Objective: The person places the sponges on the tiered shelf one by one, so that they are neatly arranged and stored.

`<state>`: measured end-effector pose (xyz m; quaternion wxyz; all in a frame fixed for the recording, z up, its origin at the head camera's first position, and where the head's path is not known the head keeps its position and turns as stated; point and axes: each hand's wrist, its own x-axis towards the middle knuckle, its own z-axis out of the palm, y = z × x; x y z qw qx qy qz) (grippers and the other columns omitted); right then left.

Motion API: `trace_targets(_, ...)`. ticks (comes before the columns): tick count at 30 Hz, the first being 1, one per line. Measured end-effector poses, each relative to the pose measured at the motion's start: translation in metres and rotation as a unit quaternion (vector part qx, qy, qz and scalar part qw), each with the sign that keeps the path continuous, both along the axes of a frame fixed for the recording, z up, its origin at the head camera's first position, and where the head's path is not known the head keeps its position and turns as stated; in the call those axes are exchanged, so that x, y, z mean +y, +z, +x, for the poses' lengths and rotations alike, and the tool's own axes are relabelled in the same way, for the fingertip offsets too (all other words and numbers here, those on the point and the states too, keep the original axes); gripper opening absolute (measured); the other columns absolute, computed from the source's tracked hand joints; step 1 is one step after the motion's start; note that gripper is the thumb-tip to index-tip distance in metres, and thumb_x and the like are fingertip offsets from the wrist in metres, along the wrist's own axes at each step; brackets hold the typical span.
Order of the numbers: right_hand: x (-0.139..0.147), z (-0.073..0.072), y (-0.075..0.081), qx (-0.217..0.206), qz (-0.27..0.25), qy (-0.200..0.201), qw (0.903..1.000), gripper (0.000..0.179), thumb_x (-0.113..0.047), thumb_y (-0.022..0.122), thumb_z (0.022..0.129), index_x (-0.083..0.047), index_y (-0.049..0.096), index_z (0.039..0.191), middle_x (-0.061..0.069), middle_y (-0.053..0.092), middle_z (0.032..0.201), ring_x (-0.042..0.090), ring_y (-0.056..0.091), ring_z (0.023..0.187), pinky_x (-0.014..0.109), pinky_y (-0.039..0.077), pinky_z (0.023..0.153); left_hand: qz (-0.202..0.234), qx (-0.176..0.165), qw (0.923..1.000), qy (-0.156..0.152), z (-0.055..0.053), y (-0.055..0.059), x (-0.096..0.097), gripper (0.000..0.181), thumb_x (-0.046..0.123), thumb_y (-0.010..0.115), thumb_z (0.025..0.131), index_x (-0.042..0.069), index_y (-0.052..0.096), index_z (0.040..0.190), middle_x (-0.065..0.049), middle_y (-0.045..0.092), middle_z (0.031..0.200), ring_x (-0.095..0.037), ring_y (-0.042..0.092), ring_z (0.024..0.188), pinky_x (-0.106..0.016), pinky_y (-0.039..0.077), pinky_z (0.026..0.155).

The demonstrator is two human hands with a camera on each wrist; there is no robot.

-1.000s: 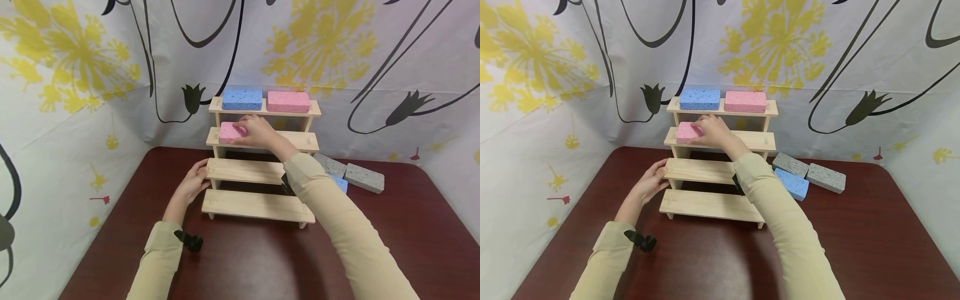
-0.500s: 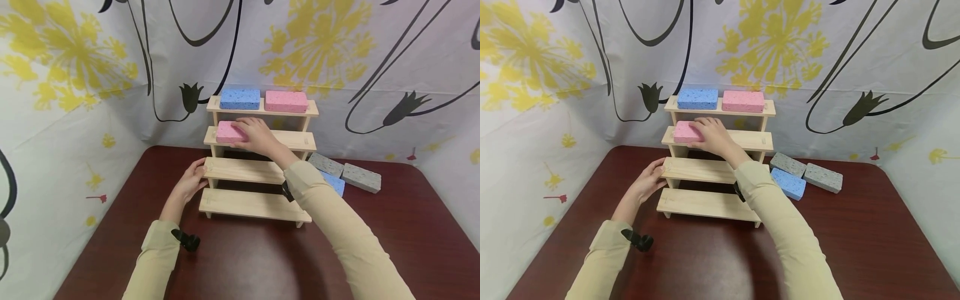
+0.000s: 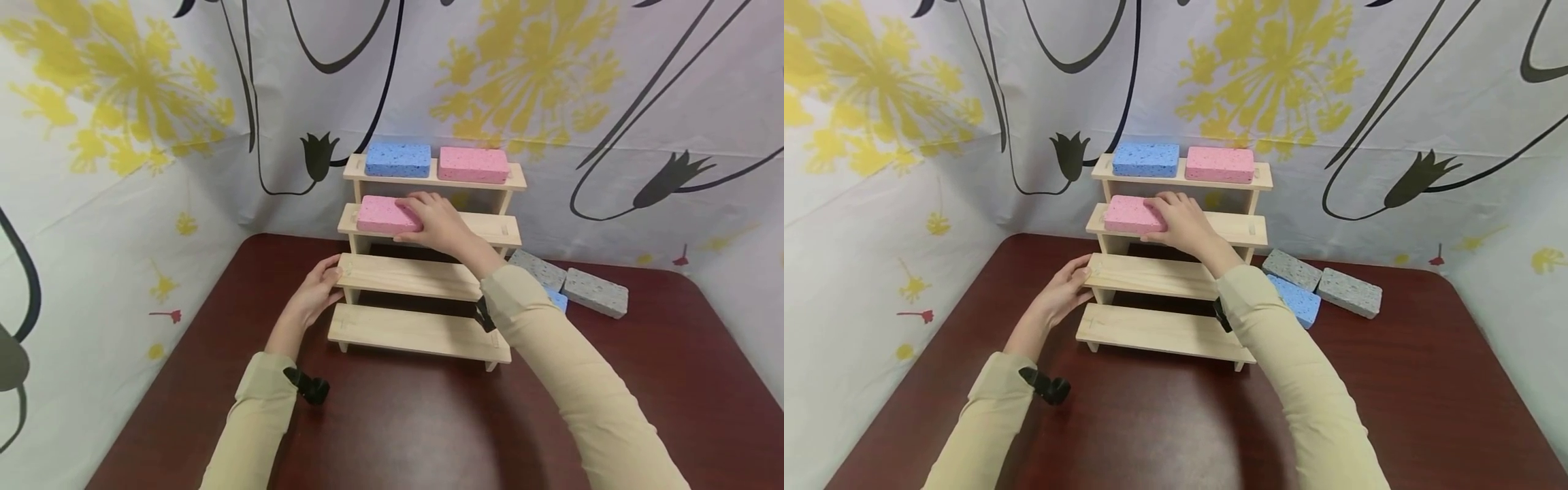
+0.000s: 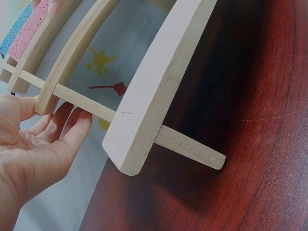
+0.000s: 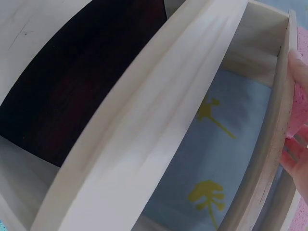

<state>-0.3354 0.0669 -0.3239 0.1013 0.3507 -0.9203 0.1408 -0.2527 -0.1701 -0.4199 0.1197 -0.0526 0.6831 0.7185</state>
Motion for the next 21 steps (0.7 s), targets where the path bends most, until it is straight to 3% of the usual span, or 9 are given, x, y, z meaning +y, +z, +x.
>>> trace_targets(9,0.013,0.009,-0.001,0.009,-0.012,0.003,0.9999,0.073,-0.047,0.069,0.076,-0.013,0.043,0.136,0.016,0.037,0.141,0.036,0.037,0.126,0.052,0.03,0.105,-0.004,0.003,1.0,-0.005,-0.001,-0.002,0.0,0.049,0.022,0.033,0.1,0.018,0.017,0.146,-0.016,0.026,0.143,-0.028,0.031,0.134,-0.046,0.028,0.111)
trace_targets(21,0.075,0.031,0.003,0.078,-0.056,0.039,0.9946,0.062,-0.032,0.075,0.074,-0.005,0.053,0.125,0.016,0.049,0.122,0.033,0.046,0.11,0.05,0.039,0.091,-0.008,-0.001,1.0,-0.001,-0.001,0.0,-0.001,0.049,0.024,0.033,0.1,0.021,0.017,0.146,-0.014,0.026,0.144,-0.027,0.031,0.134,-0.045,0.029,0.111)
